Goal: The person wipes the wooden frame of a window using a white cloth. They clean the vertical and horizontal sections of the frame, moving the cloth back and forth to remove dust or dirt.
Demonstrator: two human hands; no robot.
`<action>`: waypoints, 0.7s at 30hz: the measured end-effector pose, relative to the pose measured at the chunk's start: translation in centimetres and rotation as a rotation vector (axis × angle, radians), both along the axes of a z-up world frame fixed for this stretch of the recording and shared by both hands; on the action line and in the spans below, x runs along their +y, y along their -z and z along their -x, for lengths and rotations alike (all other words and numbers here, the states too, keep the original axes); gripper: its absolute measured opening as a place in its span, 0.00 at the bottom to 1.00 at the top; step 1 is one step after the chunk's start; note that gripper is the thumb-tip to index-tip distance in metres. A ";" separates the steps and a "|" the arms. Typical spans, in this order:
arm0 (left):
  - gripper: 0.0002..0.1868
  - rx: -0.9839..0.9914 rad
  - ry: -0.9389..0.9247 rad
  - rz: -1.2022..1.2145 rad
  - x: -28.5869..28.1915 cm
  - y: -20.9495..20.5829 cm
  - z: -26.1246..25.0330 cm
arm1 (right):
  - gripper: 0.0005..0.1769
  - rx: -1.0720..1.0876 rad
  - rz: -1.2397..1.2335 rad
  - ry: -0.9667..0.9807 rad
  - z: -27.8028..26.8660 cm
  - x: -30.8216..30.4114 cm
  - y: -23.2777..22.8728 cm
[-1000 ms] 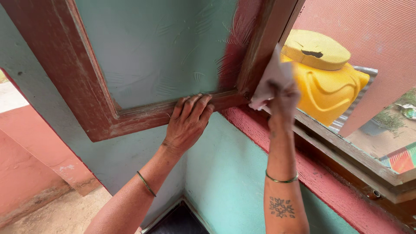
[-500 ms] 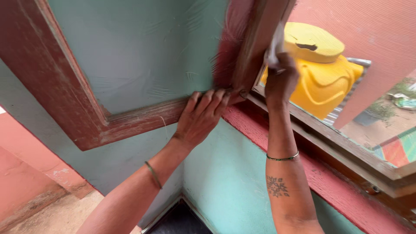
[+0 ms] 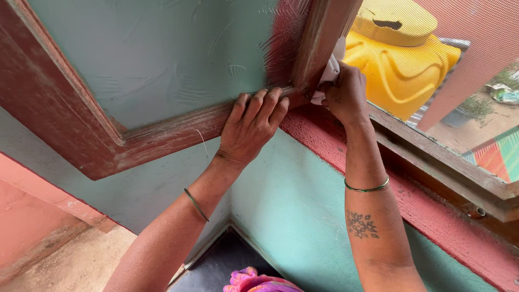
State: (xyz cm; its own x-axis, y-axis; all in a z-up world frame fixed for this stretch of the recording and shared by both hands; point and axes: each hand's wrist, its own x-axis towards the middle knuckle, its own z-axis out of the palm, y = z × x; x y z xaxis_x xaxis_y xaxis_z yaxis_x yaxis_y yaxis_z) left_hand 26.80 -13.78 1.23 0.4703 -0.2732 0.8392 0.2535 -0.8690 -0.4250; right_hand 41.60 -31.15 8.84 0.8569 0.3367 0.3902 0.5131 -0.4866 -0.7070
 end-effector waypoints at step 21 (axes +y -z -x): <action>0.13 -0.041 -0.011 0.022 0.1 0.0 -0.3 | 0.22 -0.323 -0.516 -0.277 -0.5 0.5 1.4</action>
